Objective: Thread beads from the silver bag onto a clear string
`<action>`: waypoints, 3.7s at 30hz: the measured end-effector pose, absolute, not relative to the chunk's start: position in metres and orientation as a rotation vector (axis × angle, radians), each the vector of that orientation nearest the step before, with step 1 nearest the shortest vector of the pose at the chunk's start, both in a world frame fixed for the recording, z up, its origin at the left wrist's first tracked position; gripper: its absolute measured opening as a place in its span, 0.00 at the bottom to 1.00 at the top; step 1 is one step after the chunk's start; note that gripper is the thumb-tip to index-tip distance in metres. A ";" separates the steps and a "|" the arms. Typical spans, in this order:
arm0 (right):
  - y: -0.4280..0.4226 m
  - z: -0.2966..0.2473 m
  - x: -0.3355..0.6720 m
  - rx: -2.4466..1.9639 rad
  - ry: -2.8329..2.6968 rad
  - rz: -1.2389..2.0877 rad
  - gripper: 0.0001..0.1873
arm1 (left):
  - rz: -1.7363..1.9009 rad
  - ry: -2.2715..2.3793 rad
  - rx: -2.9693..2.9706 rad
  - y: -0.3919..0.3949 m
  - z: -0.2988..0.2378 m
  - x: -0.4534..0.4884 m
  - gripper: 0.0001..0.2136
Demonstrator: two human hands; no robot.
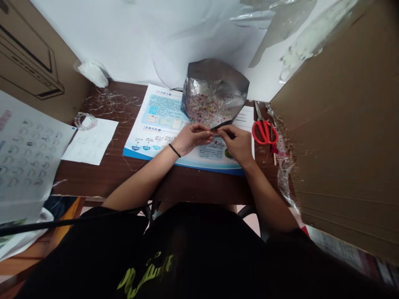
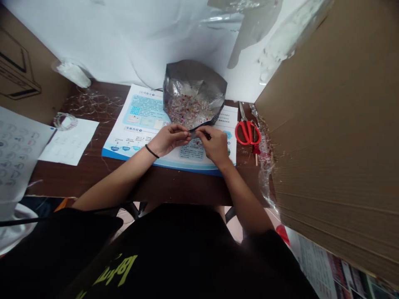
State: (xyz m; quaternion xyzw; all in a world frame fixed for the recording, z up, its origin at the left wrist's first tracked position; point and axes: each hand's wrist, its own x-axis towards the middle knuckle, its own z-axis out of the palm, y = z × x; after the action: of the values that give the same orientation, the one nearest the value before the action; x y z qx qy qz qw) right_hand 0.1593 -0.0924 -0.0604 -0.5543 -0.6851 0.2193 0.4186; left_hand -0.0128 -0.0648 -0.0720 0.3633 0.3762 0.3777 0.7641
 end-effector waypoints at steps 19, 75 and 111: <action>-0.100 -0.059 0.148 -1.338 -1.791 0.408 0.08 | 0.832 0.781 0.831 -0.068 -0.075 -0.006 0.09; -0.089 -0.073 0.156 -1.329 -2.103 0.177 0.05 | 1.216 1.012 1.041 -0.058 -0.071 -0.010 0.12; -0.078 -0.076 0.168 -1.501 -1.936 0.291 0.10 | 0.654 1.069 2.474 0.021 -0.058 0.039 0.08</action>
State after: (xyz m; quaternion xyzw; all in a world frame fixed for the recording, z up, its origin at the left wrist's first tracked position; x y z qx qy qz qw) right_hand 0.1684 -0.0783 -0.0757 -0.5743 -0.7405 0.1112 0.3309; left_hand 0.0393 0.0211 -0.0581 0.8770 0.3789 0.2319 0.1833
